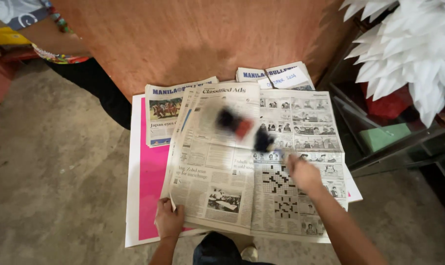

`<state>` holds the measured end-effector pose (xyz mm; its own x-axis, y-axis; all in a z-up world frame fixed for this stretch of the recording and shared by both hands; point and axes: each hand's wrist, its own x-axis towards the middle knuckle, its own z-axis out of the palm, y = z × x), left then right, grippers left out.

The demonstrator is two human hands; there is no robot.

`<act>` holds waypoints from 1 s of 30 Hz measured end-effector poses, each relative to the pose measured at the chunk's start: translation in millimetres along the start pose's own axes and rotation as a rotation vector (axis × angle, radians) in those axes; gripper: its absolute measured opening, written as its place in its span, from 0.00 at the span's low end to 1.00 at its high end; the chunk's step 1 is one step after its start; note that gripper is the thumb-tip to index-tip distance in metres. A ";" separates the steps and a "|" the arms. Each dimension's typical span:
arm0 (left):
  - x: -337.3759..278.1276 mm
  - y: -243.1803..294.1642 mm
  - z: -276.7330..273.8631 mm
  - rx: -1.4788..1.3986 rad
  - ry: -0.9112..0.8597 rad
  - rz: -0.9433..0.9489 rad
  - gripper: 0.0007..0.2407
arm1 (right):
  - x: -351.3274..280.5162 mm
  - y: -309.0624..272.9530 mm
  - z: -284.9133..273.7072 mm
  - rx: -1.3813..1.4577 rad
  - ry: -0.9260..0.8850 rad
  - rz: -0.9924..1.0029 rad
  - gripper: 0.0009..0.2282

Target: Dusting various pages and sections of newspapers using a colorful duster.

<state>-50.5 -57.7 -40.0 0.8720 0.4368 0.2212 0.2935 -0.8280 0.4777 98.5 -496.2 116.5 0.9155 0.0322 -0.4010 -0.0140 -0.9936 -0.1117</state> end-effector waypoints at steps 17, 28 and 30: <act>5.6 3.6 -1.3 0.053 -0.078 -0.058 0.11 | -23.7 -2.6 29.8 0.329 0.029 0.184 0.20; 8.3 12.1 -12.1 0.074 -0.159 -0.087 0.16 | -67.3 36.1 56.6 0.798 0.303 0.393 0.24; 8.1 14.7 -14.1 0.092 -0.205 -0.121 0.17 | -96.2 6.1 54.4 0.894 0.161 0.372 0.28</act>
<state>-44.7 -61.4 -19.3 0.8868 0.4619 -0.0141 0.4268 -0.8068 0.4085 -11.5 -499.4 104.9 0.8340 -0.3472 -0.4288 -0.5511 -0.4876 -0.6772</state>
